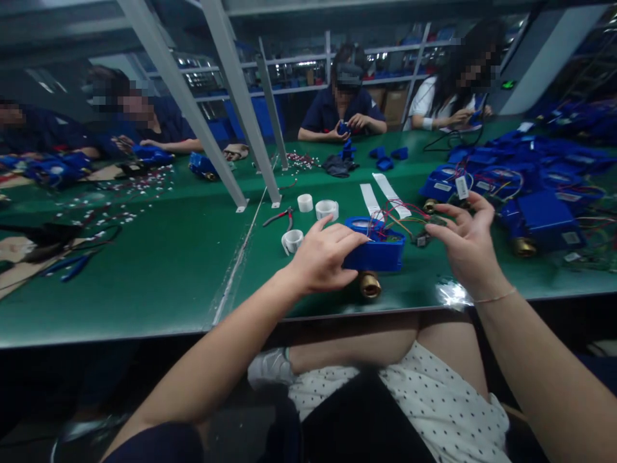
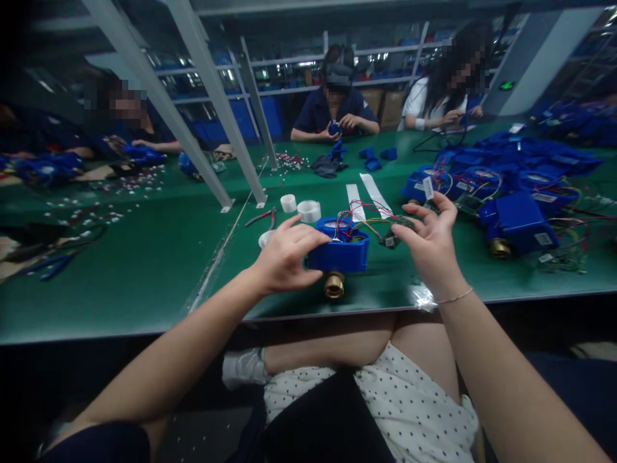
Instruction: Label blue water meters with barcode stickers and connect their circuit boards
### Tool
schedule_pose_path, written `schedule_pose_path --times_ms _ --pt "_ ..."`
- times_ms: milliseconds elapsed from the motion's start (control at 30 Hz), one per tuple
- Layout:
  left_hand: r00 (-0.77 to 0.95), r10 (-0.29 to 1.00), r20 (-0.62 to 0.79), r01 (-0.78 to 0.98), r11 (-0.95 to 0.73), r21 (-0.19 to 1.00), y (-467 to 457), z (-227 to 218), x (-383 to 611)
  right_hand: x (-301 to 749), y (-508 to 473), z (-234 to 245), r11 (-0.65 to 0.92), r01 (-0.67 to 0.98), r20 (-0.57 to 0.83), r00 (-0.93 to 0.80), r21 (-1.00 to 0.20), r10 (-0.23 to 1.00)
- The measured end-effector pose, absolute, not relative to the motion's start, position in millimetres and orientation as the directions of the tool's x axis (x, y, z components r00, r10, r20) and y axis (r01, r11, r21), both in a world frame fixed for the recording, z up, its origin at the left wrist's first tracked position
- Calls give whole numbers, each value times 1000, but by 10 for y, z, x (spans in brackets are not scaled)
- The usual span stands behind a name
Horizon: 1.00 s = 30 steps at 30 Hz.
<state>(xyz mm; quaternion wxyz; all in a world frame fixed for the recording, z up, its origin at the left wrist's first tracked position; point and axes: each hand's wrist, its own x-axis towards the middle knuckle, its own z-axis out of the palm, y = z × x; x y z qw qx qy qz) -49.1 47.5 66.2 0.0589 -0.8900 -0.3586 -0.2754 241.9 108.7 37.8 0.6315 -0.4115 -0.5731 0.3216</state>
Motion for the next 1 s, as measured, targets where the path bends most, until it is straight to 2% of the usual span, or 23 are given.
schedule_pose_path --times_ms 200,300,400,500,600,733,1000 --pt "459 727 511 703 -649 291 151 997 -392 2173 650 627 438 6 417 317 -899 852" --pt "428 752 501 705 -625 336 155 1020 -362 2002 259 813 440 -23 425 215 -898 879" --pt "413 761 500 694 -619 368 208 1026 -350 1894 83 889 481 129 491 63 -867 869" --pt "418 764 492 691 -619 374 239 1047 -341 1849 109 905 505 328 528 -22 -798 849" --pt "425 768 479 702 -614 362 229 1068 -329 1833 185 937 525 410 539 -91 -746 838" --pt "434 770 467 710 -612 348 195 1077 -310 1802 226 974 542 445 547 -131 -713 827" --pt "450 770 452 715 -614 334 178 1083 -289 1766 199 946 527 437 557 -69 -729 827"
